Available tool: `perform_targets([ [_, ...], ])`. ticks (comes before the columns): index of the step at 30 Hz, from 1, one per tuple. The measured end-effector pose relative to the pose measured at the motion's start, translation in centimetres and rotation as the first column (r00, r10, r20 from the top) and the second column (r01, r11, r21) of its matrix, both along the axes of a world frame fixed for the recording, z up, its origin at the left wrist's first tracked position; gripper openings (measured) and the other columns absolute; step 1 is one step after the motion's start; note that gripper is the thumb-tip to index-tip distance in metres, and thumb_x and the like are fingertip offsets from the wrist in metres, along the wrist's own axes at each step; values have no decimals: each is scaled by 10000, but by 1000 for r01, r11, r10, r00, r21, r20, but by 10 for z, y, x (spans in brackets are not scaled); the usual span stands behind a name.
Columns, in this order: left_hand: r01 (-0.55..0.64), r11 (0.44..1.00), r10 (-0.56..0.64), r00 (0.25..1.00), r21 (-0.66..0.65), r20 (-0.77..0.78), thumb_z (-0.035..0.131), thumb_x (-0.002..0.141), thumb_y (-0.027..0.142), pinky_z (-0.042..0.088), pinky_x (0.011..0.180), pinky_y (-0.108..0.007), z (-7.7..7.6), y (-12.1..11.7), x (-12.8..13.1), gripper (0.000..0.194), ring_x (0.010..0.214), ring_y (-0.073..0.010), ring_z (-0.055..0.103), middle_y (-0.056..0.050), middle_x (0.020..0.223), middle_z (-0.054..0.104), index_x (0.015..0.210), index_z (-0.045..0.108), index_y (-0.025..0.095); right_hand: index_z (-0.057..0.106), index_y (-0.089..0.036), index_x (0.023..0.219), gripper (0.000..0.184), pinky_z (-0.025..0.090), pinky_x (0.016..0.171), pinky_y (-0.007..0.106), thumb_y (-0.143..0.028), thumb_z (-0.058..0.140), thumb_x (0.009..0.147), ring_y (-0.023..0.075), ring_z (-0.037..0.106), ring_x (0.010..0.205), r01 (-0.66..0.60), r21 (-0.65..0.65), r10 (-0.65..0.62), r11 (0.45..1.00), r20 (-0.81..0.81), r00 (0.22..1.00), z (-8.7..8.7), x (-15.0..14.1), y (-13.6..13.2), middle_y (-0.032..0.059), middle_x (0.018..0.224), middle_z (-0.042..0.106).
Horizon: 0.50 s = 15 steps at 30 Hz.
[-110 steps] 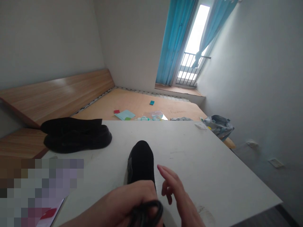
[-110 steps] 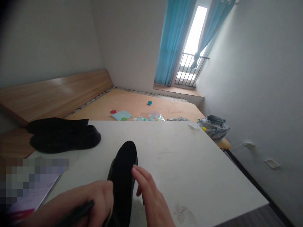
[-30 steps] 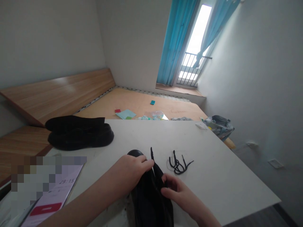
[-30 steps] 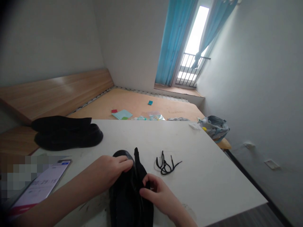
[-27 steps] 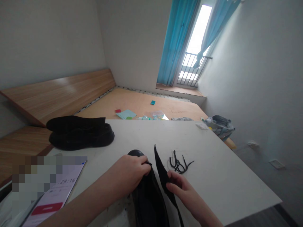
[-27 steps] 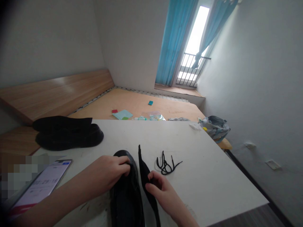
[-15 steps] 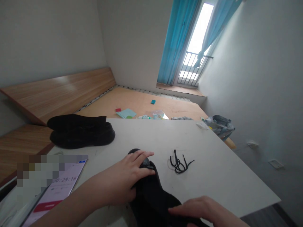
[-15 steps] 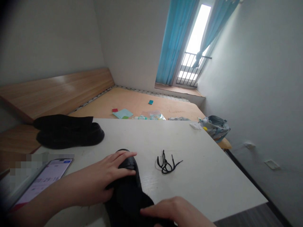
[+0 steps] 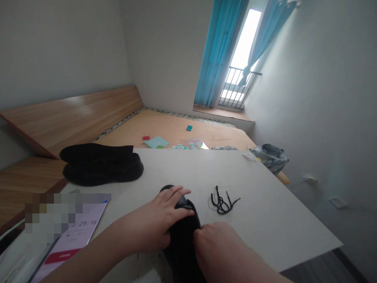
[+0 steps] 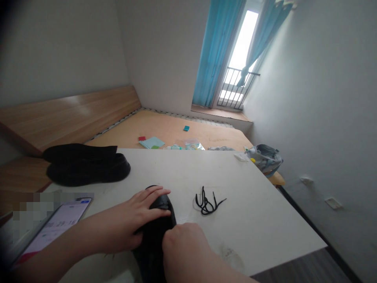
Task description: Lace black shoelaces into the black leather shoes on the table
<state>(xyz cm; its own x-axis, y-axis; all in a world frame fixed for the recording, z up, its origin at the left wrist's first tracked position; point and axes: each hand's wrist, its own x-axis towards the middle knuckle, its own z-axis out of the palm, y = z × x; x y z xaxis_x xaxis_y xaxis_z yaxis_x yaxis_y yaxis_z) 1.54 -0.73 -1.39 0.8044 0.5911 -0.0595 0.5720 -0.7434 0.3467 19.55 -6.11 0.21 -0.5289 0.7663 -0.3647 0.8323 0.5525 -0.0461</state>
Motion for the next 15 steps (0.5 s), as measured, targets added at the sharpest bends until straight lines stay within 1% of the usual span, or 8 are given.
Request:
perform_targets([
  [3,4,1000,-4,1000,-1,-18,553,571,1,266,1155,-576,0,0,0,813,1465,-369,196,-97,1597,253,1333,569,287,758,-112,770,172,381,449,280,-75,593,734,276,733,588,5,17,-4,1000,-20,1000,-2,-7,5,156,704,755],
  [5,4,1000,-4,1000,-2,-30,553,578,3,259,1156,-580,0,0,0,808,1467,-367,192,-99,1596,257,1335,568,283,761,-96,863,207,445,493,285,-75,591,748,282,742,656,32,30,-31,999,-40,999,-8,-16,8,172,790,767],
  [8,0,1000,0,1000,13,-20,556,606,12,262,1156,-579,-3,0,0,769,1462,-363,213,-106,1583,284,1326,578,282,741,-70,985,264,513,545,304,-76,539,815,292,745,743,75,45,-73,996,-53,996,-18,-32,10,213,920,761],
  [10,6,1000,-6,1000,25,-3,557,618,24,270,1153,-577,-5,0,-1,760,1459,-358,225,-103,1577,297,1329,575,292,722,-56,1054,305,542,558,324,-66,492,855,296,745,753,96,39,-94,995,-55,994,-22,-37,7,231,978,750],
  [11,9,1000,-9,1000,26,1,557,620,28,274,1153,-574,-5,0,-1,764,1458,-354,229,-103,1575,300,1337,567,294,705,-43,1102,326,557,565,335,-63,484,863,308,744,792,110,51,-106,993,-66,992,-25,-36,3,243,1025,737],
  [13,10,1000,-11,1000,25,2,557,617,32,276,1156,-563,-6,0,-1,779,1458,-351,231,-110,1574,300,1355,551,283,655,-6,1199,375,586,606,374,-76,505,863,361,713,961,105,136,-87,985,-126,988,-32,-28,-5,278,1150,688],
  [15,5,1000,-5,1000,25,2,553,613,29,277,1159,-552,-7,0,-2,785,1460,-351,225,-124,1576,294,1363,545,259,610,31,1258,421,601,729,434,-121,536,872,406,620,1153,27,268,25,963,-189,982,-45,-16,-14,307,1266,615],
])
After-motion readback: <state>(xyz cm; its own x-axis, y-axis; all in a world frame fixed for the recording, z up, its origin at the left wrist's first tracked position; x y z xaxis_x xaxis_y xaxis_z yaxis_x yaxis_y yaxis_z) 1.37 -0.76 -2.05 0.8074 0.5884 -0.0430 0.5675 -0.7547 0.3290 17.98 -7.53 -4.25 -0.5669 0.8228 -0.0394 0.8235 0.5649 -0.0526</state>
